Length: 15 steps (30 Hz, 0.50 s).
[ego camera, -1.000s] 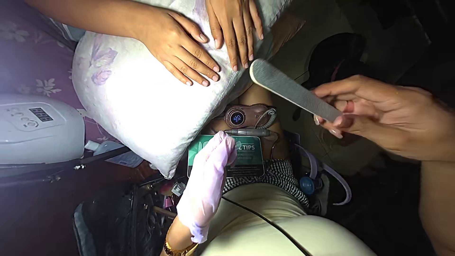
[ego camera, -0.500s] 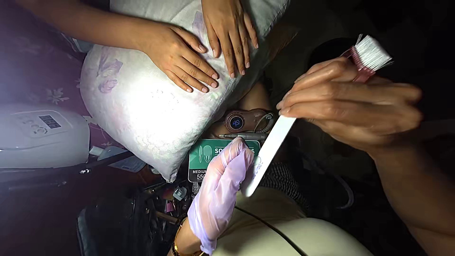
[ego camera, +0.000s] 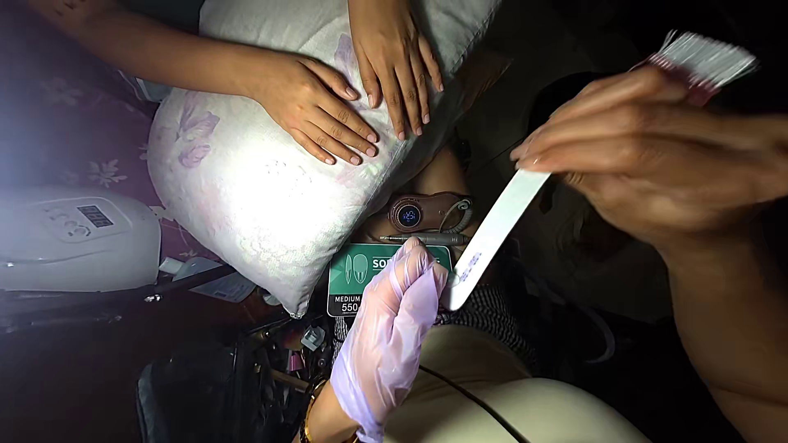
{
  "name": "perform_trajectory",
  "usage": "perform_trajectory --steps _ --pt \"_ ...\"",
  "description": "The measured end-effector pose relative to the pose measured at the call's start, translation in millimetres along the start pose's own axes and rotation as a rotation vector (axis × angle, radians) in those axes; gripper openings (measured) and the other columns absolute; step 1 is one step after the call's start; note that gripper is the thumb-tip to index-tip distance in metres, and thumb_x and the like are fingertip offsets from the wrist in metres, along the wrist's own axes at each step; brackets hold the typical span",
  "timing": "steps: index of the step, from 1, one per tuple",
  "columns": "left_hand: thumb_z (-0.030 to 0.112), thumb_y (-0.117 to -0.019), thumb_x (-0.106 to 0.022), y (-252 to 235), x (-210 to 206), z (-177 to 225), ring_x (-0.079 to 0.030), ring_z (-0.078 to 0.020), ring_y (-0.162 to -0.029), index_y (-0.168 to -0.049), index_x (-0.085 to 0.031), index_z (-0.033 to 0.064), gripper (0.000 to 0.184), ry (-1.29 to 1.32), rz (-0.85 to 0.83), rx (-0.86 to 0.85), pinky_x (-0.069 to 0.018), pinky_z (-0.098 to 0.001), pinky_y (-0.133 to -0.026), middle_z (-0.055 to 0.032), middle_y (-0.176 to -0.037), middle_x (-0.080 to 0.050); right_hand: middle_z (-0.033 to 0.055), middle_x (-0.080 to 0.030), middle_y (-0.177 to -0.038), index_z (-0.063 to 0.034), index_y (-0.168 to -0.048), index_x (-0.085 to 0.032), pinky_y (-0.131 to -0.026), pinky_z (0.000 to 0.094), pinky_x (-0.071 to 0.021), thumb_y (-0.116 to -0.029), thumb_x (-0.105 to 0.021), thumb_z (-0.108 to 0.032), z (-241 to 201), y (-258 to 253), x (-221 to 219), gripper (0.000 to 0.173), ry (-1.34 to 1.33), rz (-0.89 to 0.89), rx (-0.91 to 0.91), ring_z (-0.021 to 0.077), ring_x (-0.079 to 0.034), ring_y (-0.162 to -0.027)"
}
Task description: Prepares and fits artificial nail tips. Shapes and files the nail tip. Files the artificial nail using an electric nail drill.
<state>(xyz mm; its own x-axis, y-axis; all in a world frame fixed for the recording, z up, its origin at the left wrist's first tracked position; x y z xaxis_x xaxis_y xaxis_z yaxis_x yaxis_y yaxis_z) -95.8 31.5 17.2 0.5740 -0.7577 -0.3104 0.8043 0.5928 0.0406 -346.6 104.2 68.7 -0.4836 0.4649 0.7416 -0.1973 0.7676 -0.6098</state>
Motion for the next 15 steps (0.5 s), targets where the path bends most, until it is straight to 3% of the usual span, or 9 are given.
perform_trajectory --steps 4,6,8,10,12,13,15 --pt "0.018 -0.1050 -0.044 -1.3 -0.6 0.6 -0.053 0.0074 -0.080 -0.088 -0.061 0.0137 0.025 -0.117 0.002 -0.020 -0.0466 -0.0098 -0.071 0.0111 -0.083 -0.054 0.0124 -0.075 -0.107 -0.0015 -0.100 -0.076 -0.105 0.0427 -0.0476 -0.0968 -0.064 -0.001 -9.7 -7.5 -0.4 0.013 -0.082 -0.103 0.073 0.0263 -0.066 -0.115" --pt "0.018 -0.1055 -0.043 -1.0 0.6 -0.1 -0.052 0.0069 -0.082 -0.088 -0.060 0.0129 0.025 -0.168 -0.004 -0.024 -0.0456 -0.0106 -0.073 0.0102 -0.084 -0.053 0.0124 -0.075 -0.111 -0.0018 -0.105 -0.076 -0.108 0.0417 -0.0468 -0.0996 -0.062 -0.002 0.2 -7.5 6.5 0.015 -0.067 -0.135 0.086 0.0253 -0.066 -0.118" --pt "0.022 -0.1068 -0.043 0.3 4.8 -1.0 -0.053 0.0077 -0.087 -0.090 -0.062 0.0110 0.028 -0.221 0.005 -0.037 -0.0459 -0.0111 -0.079 0.0102 -0.087 -0.054 0.0142 -0.074 -0.110 -0.0007 -0.108 -0.072 -0.103 0.0378 -0.0484 -0.1015 -0.063 -0.005 25.9 -7.2 20.0 0.012 -0.008 -0.087 0.008 0.0231 -0.066 -0.115" --pt "0.024 -0.1072 -0.043 0.4 8.4 0.0 -0.055 0.0081 -0.091 -0.094 -0.064 0.0093 0.029 -0.265 0.014 -0.030 -0.0474 -0.0114 -0.082 0.0099 -0.089 -0.057 0.0073 -0.073 -0.107 -0.0017 -0.106 -0.070 -0.094 0.0286 -0.0549 -0.0998 -0.068 -0.012 36.8 -8.0 24.1 0.013 -0.078 0.041 -0.194 0.0122 -0.069 -0.106" --pt "0.026 -0.1074 -0.042 -1.1 9.1 1.0 -0.052 0.0081 -0.087 -0.092 -0.062 0.0097 0.030 -0.305 0.005 -0.018 -0.0449 -0.0102 -0.078 0.0095 -0.087 -0.053 -0.0050 -0.070 -0.100 -0.0074 -0.113 -0.057 -0.073 0.0214 -0.0623 -0.1005 -0.066 -0.013 6.0 -9.8 7.1 0.016 -0.362 0.090 -0.479 0.0037 -0.070 -0.084" --pt "0.024 -0.1065 -0.042 -2.3 9.0 1.8 -0.051 0.0082 -0.084 -0.090 -0.061 0.0086 0.029 -0.333 0.000 -0.019 -0.0435 -0.0097 -0.076 0.0089 -0.085 -0.052 -0.0061 -0.070 -0.093 -0.0120 -0.114 -0.049 -0.061 0.0214 -0.0632 -0.1009 -0.062 -0.012 -17.0 -8.9 -7.9 0.018 -0.564 0.062 -0.601 0.0047 -0.071 -0.072" --pt "0.021 -0.1056 -0.042 -5.1 9.4 2.2 -0.049 0.0086 -0.082 -0.088 -0.060 0.0078 0.029 -0.401 -0.021 -0.040 -0.0409 -0.0083 -0.073 0.0083 -0.083 -0.050 0.0000 -0.072 -0.083 -0.0117 -0.107 -0.049 -0.055 0.0246 -0.0634 -0.1023 -0.060 -0.008 -52.2 0.7 -39.9 0.013 -0.946 0.016 -0.754 0.0104 -0.072 -0.064"
Point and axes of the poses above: each hand's wrist, its own y-axis away from the middle knuckle, its own x-axis out of the back of the hand, z = x × y, the point moved 1 cm from there along -y, towards the middle knuckle
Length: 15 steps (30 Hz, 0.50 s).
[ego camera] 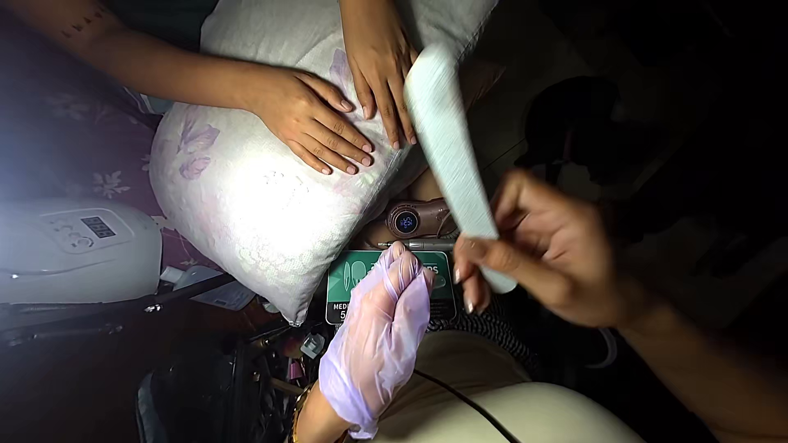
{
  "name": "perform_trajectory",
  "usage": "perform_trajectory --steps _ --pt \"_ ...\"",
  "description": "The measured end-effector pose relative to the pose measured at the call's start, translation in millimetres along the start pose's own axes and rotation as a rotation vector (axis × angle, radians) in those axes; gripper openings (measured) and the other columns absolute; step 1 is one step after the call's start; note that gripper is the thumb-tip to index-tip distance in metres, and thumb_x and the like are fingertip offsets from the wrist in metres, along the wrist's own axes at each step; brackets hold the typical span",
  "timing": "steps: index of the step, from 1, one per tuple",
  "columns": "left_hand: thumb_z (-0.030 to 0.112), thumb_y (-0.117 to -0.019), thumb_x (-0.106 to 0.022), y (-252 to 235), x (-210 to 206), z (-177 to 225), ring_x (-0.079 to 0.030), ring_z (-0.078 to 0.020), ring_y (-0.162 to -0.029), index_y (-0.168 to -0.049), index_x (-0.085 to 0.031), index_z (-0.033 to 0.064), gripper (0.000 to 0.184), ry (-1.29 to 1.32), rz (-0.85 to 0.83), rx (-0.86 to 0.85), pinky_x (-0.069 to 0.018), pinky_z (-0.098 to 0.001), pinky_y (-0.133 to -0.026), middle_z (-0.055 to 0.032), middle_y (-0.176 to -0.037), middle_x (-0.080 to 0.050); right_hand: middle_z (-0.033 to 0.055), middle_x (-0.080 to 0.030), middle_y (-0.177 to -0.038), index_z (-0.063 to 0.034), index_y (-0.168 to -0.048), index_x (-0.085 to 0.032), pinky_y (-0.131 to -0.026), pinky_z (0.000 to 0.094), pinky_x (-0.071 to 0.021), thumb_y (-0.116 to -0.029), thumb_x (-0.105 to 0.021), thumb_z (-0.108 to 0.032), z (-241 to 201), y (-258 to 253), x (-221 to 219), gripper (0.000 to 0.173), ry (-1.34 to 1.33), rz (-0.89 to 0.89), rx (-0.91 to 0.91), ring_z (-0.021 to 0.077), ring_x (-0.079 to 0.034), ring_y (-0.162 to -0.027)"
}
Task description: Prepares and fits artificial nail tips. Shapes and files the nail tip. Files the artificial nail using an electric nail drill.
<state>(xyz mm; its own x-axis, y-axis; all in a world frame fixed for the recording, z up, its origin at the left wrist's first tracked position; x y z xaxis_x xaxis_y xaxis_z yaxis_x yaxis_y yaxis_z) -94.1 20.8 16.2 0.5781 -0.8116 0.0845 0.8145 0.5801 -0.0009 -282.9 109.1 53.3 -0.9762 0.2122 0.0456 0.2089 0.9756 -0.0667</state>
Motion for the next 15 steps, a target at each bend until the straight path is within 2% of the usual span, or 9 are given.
perform_trajectory --steps 4,8,11,13,14,15 --pt "0.021 -0.1057 -0.041 -1.3 0.4 -2.3 -0.053 0.0026 -0.085 -0.089 -0.064 0.0060 0.031 -0.139 -0.002 -0.067 -0.0430 -0.0132 -0.077 0.0031 -0.083 -0.054 0.0019 -0.070 -0.081 -0.0081 -0.100 -0.050 -0.064 0.0219 -0.0633 -0.1033 -0.061 -0.009 19.7 9.1 -26.7 0.012 -0.139 0.009 -0.038 0.0094 -0.072 -0.068" --pt "0.019 -0.1043 -0.050 -2.8 -5.3 -9.0 -0.055 0.0012 -0.084 -0.090 -0.062 0.0063 0.023 -0.188 0.161 -0.144 -0.0457 -0.0125 -0.076 0.0007 -0.083 -0.055 0.0013 -0.070 -0.089 -0.0082 -0.103 -0.050 -0.071 0.0222 -0.0640 -0.1023 -0.061 -0.005 31.7 15.8 -44.0 0.012 -0.261 0.096 -0.053 0.0079 -0.073 -0.075" --pt "0.015 -0.1049 -0.046 -3.6 -8.3 -11.3 -0.054 0.0040 -0.082 -0.090 -0.060 0.0114 0.020 0.164 0.123 -0.038 -0.0472 -0.0118 -0.074 0.0072 -0.086 -0.054 0.0021 -0.071 -0.098 -0.0093 -0.109 -0.053 -0.073 0.0246 -0.0654 -0.1034 -0.060 -0.008 38.4 19.5 -43.4 0.009 -0.268 0.123 -0.031 0.0099 -0.074 -0.078" --pt "0.017 -0.1060 -0.042 -4.6 -7.2 -14.5 -0.048 0.0050 -0.080 -0.090 -0.056 0.0189 0.021 0.483 0.041 0.046 -0.0413 -0.0131 -0.073 0.0131 -0.083 -0.049 0.0001 -0.075 -0.098 -0.0136 -0.118 -0.058 -0.071 0.0250 -0.0659 -0.1027 -0.063 -0.014 36.7 16.4 -21.8 0.016 -0.076 0.132 0.053 0.0106 -0.076 -0.078" --pt "0.019 -0.1066 -0.043 -4.4 -6.4 -15.8 -0.048 0.0052 -0.079 -0.090 -0.055 0.0214 0.021 0.615 0.009 0.070 -0.0400 -0.0131 -0.073 0.0144 -0.082 -0.049 -0.0026 -0.075 -0.099 -0.0148 -0.119 -0.060 -0.073 0.0248 -0.0658 -0.1014 -0.065 -0.015 33.2 12.9 -6.7 0.019 0.069 0.126 0.150 0.0095 -0.075 -0.081" --pt "0.022 -0.1069 -0.046 -3.6 -5.6 -17.0 -0.047 0.0054 -0.078 -0.091 -0.057 0.0228 0.019 0.711 -0.017 0.081 -0.0394 -0.0127 -0.072 0.0149 -0.081 -0.049 -0.0039 -0.072 -0.101 -0.0137 -0.116 -0.063 -0.079 0.0252 -0.0654 -0.1003 -0.068 -0.016 26.9 9.0 8.5 0.016 0.245 0.100 0.275 0.0086 -0.074 -0.088"
Point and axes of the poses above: each hand's wrist, its own y-axis away from the middle knuckle, its own x-axis out of the back of the hand, z = x × y, the point moved 1 cm from there along -y, towards the middle knuckle
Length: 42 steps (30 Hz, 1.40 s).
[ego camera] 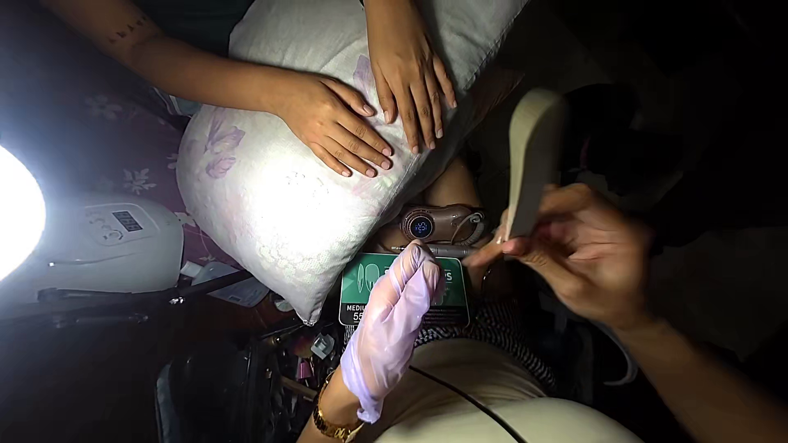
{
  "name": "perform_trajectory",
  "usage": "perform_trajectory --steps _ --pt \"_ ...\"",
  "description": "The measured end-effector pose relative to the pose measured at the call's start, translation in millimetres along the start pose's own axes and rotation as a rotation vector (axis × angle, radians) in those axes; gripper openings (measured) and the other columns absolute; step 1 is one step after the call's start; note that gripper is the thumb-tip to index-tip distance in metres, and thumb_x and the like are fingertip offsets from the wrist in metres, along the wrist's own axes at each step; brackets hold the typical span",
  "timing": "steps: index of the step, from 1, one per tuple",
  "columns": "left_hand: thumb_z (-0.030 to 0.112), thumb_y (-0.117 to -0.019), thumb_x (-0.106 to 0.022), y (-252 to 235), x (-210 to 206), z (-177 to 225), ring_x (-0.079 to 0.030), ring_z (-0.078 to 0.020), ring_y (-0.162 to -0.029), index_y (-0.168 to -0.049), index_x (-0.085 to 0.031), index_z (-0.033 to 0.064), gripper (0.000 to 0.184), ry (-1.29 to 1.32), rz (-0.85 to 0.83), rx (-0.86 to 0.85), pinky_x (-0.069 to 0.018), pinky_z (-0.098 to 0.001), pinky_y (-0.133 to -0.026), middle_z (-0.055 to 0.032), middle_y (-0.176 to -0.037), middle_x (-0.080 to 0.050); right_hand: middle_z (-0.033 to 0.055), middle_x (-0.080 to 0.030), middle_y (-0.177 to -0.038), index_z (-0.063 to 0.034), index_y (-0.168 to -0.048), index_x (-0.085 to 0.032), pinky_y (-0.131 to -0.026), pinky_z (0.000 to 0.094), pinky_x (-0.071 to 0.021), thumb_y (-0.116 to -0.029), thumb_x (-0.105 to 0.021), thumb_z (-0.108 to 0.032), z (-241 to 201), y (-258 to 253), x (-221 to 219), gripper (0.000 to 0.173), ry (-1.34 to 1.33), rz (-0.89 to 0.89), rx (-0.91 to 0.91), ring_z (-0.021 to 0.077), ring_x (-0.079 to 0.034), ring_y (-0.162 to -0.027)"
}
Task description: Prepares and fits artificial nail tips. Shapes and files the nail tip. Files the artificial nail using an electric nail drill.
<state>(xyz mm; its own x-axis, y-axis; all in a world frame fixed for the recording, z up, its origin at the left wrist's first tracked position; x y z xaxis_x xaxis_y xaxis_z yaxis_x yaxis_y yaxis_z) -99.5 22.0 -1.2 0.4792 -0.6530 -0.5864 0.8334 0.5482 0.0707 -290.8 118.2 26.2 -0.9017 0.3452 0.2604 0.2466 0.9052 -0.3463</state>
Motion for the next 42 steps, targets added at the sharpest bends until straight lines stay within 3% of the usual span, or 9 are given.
perform_trajectory --steps 3,7,17,25,27,31,34,38,42 --pt "0.029 -0.1063 -0.050 2.8 0.9 0.9 -0.048 0.0051 -0.077 -0.090 -0.057 0.0235 0.018 0.109 -0.048 0.023 -0.0399 -0.0124 -0.070 0.0145 -0.079 -0.049 0.0069 -0.074 -0.103 -0.0049 -0.098 -0.071 -0.107 0.0435 -0.0550 -0.0994 -0.065 -0.006 -19.1 -21.8 29.9 0.006 0.387 -0.248 0.430 0.0213 -0.070 -0.112" --pt "0.023 -0.1065 -0.044 6.0 -4.2 4.2 -0.051 0.0058 -0.080 -0.091 -0.057 0.0206 0.020 0.023 -0.054 0.001 -0.0434 -0.0118 -0.073 0.0137 -0.082 -0.052 0.0088 -0.074 -0.111 -0.0063 -0.106 -0.074 -0.116 0.0490 -0.0404 -0.1037 -0.055 -0.009 -45.3 -47.1 35.0 0.019 0.653 -0.463 0.672 0.0267 -0.064 -0.120" --pt "0.014 -0.1050 -0.041 9.8 -9.2 8.9 -0.049 0.0066 -0.075 -0.090 -0.056 0.0187 0.021 -0.076 -0.012 -0.010 -0.0412 -0.0095 -0.066 0.0129 -0.080 -0.050 0.0095 -0.074 -0.104 -0.0054 -0.102 -0.074 -0.105 0.0445 -0.0469 -0.1010 -0.057 -0.006 -41.8 -59.0 21.3 0.017 0.613 -0.435 0.702 0.0259 -0.066 -0.111" --pt "0.013 -0.1044 -0.042 9.0 -12.3 10.2 -0.050 0.0068 -0.077 -0.090 -0.057 0.0174 0.021 -0.146 0.004 -0.019 -0.0426 -0.0098 -0.069 0.0127 -0.083 -0.051 0.0081 -0.074 -0.104 -0.0060 -0.102 -0.074 -0.105 0.0417 -0.0465 -0.1022 -0.056 -0.008 -42.1 -54.2 23.0 0.018 0.614 -0.430 0.667 0.0235 -0.066 -0.110" --pt "0.013 -0.1046 -0.042 9.9 -13.9 11.2 -0.049 0.0076 -0.071 -0.089 -0.056 0.0184 0.022 -0.157 0.023 -0.003 -0.0410 -0.0085 -0.062 0.0134 -0.079 -0.051 0.0082 -0.075 -0.109 -0.0046 -0.105 -0.075 -0.107 0.0407 -0.0477 -0.1027 -0.057 -0.008 -40.3 -57.8 32.5 0.018 0.626 -0.401 0.639 0.0228 -0.066 -0.116" --pt "0.014 -0.1052 -0.043 13.0 -14.9 10.6 -0.051 0.0073 -0.082 -0.090 -0.058 0.0155 0.022 -0.226 0.003 -0.062 -0.0435 -0.0096 -0.073 0.0118 -0.085 -0.052 0.0099 -0.074 -0.103 -0.0050 -0.099 -0.075 -0.103 0.0439 -0.0483 -0.1014 -0.059 -0.007 -42.5 -56.5 28.2 0.016 0.645 -0.377 0.644 0.0257 -0.067 -0.109" --pt "0.011 -0.1034 -0.041 11.3 -14.9 10.8 -0.052 0.0066 -0.080 -0.089 -0.058 0.0148 0.023 -0.271 0.017 -0.048 -0.0449 -0.0106 -0.072 0.0113 -0.084 -0.052 0.0079 -0.075 -0.106 -0.0053 -0.103 -0.074 -0.107 0.0408 -0.0484 -0.1033 -0.056 -0.008 -35.2 -51.9 31.3 0.018 0.603 -0.402 0.624 0.0228 -0.067 -0.114" --pt "0.011 -0.1047 -0.043 9.2 -12.9 10.6 -0.051 0.0065 -0.076 -0.088 -0.056 0.0174 0.022 -0.215 0.032 -0.036 -0.0438 -0.0096 -0.067 0.0117 -0.082 -0.051 0.0111 -0.076 -0.099 -0.0031 -0.096 -0.078 -0.095 0.0396 -0.0541 -0.0976 -0.063 -0.003 -28.0 -52.7 36.3 0.015 0.594 -0.326 0.565 0.0238 -0.070 -0.103" --pt "0.009 -0.0998 -0.058 1.4 -0.8 10.4 -0.061 0.0002 -0.083 -0.089 -0.068 0.0152 0.016 -0.156 0.239 -0.141 -0.0516 -0.0164 -0.079 0.0077 -0.084 -0.065 0.0073 -0.074 -0.093 -0.0064 -0.096 -0.075 -0.079 0.0223 -0.0534 -0.1020 -0.064 -0.013 3.7 -3.6 1.0 0.015 0.275 -0.380 0.329 0.0099 -0.069 -0.091"
Point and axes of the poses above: each hand's wrist, its own y-axis away from the middle knuckle, its own x-axis out of the back of the hand, z = x × y, the point moved 1 cm from there along -y, towards the middle knuckle
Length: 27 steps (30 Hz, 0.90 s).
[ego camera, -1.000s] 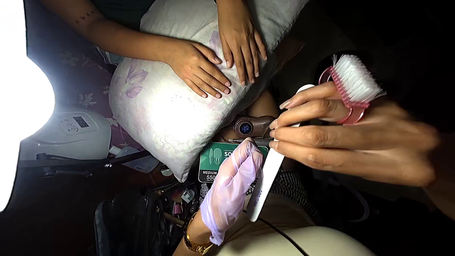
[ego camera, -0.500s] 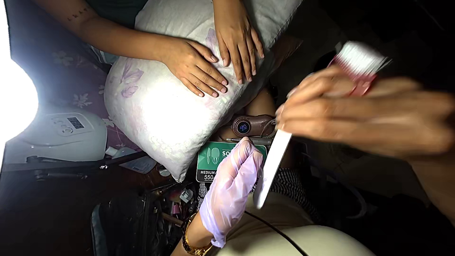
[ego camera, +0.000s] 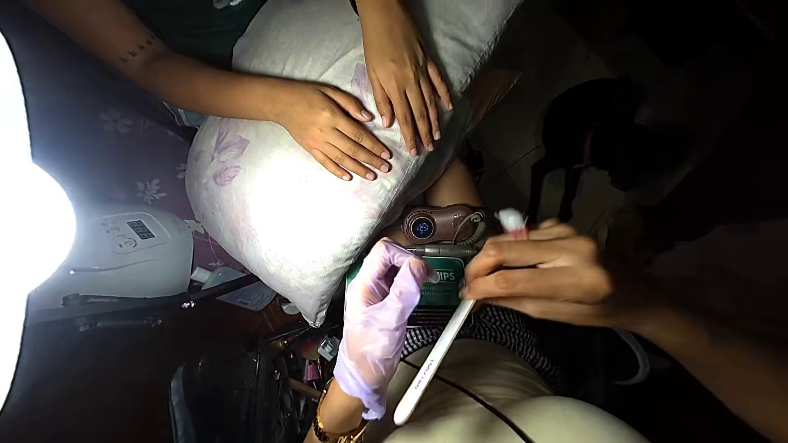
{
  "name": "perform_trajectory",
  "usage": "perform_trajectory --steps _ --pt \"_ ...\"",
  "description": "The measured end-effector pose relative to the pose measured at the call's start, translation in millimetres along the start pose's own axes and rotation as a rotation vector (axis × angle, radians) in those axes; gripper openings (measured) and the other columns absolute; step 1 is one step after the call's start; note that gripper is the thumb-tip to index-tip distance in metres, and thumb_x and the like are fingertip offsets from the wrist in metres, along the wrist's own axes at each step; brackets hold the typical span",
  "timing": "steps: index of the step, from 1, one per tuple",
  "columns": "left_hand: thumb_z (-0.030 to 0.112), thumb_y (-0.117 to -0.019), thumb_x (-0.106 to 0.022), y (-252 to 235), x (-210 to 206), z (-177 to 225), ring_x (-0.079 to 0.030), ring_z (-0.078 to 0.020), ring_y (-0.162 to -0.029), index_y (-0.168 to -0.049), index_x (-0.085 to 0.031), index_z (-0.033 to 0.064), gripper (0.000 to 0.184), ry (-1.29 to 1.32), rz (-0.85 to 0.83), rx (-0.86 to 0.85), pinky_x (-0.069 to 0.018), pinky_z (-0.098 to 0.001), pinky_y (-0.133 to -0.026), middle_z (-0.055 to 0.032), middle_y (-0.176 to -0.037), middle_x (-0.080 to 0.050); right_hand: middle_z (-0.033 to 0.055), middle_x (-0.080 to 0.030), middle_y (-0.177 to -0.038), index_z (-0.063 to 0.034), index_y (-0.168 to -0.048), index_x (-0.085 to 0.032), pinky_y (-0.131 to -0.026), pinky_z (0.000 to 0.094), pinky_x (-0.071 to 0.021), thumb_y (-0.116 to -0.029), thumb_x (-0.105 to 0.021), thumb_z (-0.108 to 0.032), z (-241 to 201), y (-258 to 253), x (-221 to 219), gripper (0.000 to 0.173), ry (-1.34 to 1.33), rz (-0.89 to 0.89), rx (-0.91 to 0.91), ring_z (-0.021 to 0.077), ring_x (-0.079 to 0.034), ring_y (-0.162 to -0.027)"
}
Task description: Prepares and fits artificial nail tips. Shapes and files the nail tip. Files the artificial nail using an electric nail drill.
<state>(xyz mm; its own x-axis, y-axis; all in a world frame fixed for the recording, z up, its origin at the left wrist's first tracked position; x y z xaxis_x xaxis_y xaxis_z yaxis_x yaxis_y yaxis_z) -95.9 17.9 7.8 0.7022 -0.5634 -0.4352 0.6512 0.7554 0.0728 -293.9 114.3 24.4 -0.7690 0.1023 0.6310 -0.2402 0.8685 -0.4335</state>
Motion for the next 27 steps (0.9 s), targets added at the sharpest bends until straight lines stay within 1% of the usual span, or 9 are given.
perform_trajectory --steps 4,6,9,11,15,19,21,24,27 --pt "0.009 -0.0985 -0.061 -6.5 9.1 -0.4 -0.068 -0.0057 -0.084 -0.090 -0.074 0.0087 0.016 0.014 0.108 -0.021 -0.0561 -0.0208 -0.081 -0.0002 -0.086 -0.072 0.0074 -0.073 -0.094 -0.0099 -0.096 -0.076 -0.070 0.0297 -0.0567 -0.1013 -0.064 -0.023 6.8 48.0 -62.1 0.019 -0.040 -0.145 -0.134 0.0162 -0.070 -0.082" --pt "0.008 -0.0996 -0.059 -8.3 8.8 -2.9 -0.069 -0.0078 -0.085 -0.090 -0.075 0.0064 0.018 0.050 0.116 0.010 -0.0565 -0.0222 -0.083 -0.0032 -0.088 -0.074 0.0082 -0.072 -0.100 -0.0097 -0.101 -0.075 -0.077 0.0332 -0.0580 -0.1010 -0.064 -0.027 4.1 53.5 -78.4 0.021 0.054 -0.124 -0.171 0.0200 -0.070 -0.091" --pt "0.007 -0.1002 -0.056 -10.0 2.7 -11.0 -0.069 -0.0102 -0.087 -0.090 -0.074 0.0028 0.021 0.139 0.148 0.071 -0.0560 -0.0237 -0.084 -0.0069 -0.088 -0.073 0.0105 -0.073 -0.111 -0.0016 -0.114 -0.072 -0.094 0.0281 -0.0589 -0.1006 -0.068 -0.029 0.5 20.7 -75.4 0.030 -0.058 0.373 -0.325 0.0138 -0.070 -0.106" --pt "0.007 -0.1010 -0.055 -11.2 -5.8 -20.0 -0.069 -0.0109 -0.089 -0.093 -0.073 0.0018 0.021 0.178 0.116 0.100 -0.0560 -0.0253 -0.085 -0.0075 -0.090 -0.073 0.0133 -0.073 -0.121 0.0040 -0.125 -0.068 -0.100 0.0345 -0.0592 -0.1025 -0.065 -0.028 -2.1 -5.5 -67.5 0.040 -0.200 0.577 -0.340 0.0176 -0.070 -0.114" --pt "0.004 -0.0958 -0.057 -11.8 -22.8 -30.1 -0.067 -0.0051 -0.079 -0.087 -0.074 0.0061 0.019 0.143 0.153 0.161 -0.0560 -0.0220 -0.077 -0.0011 -0.081 -0.071 0.0109 -0.078 -0.107 0.0034 -0.104 -0.076 -0.095 0.0274 -0.0609 -0.1002 -0.064 -0.005 -0.8 -30.5 -61.7 0.015 -0.197 0.735 -0.298 0.0142 -0.074 -0.106" --pt "0.008 -0.1030 -0.047 -18.0 -22.5 -20.0 -0.070 -0.0072 -0.095 -0.114 -0.070 -0.0019 0.027 -0.289 0.140 0.017 -0.0571 -0.0223 -0.088 -0.0036 -0.102 -0.075 0.0030 -0.079 -0.093 -0.0007 -0.126 -0.071 -0.083 0.0176 -0.0591 -0.1029 -0.064 -0.017 9.9 -11.3 -23.8 0.029 0.091 0.491 -0.326 0.0034 -0.073 -0.087" --pt "0.009 -0.0997 -0.053 -21.3 -25.3 -14.2 -0.068 -0.0111 -0.109 -0.124 -0.067 -0.0068 0.032 -0.454 0.034 -0.044 -0.0556 -0.0263 -0.096 -0.0111 -0.119 -0.072 0.0001 -0.073 -0.083 -0.0056 -0.144 -0.051 -0.066 0.0187 -0.0549 -0.1047 -0.059 -0.027 6.1 -6.0 -8.6 0.045 0.226 0.197 -0.339 0.0069 -0.067 -0.069" --pt "0.001 -0.0858 -0.072 -26.9 -47.4 -9.5 -0.070 -0.0053 -0.097 -0.097 -0.078 -0.0045 0.014 -0.614 -0.023 -0.123 -0.0548 -0.0191 -0.091 -0.0110 -0.098 -0.076 -0.0002 -0.060 -0.065 -0.0025 -0.143 -0.045 -0.044 0.0257 -0.0473 -0.0986 -0.058 -0.016 3.6 -1.1 4.0 0.048 0.398 0.038 -0.291 0.0150 -0.055 -0.048" --pt "0.011 -0.0821 -0.077 -28.8 -48.7 -21.3 -0.068 -0.0051 -0.085 -0.090 -0.081 0.0064 0.010 -0.921 0.006 -0.394 -0.0509 -0.0130 -0.080 -0.0061 -0.082 -0.073 -0.0010 -0.057 -0.061 -0.0023 -0.140 -0.048 -0.043 0.0261 -0.0457 -0.0954 -0.060 -0.012 5.3 0.7 9.4 0.047 0.396 0.025 -0.328 0.0149 -0.053 -0.046"
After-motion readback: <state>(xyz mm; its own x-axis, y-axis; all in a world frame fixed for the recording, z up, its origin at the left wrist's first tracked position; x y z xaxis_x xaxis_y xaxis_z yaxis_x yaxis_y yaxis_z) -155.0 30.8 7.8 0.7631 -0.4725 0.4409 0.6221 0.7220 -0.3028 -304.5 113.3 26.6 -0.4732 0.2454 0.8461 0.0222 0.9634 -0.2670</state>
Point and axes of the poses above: each hand's wrist, its own y-axis away from the middle knuckle, its own x-axis out of the back of the hand, z = x × y, the point moved 1 cm from there along -y, towards the middle knuckle
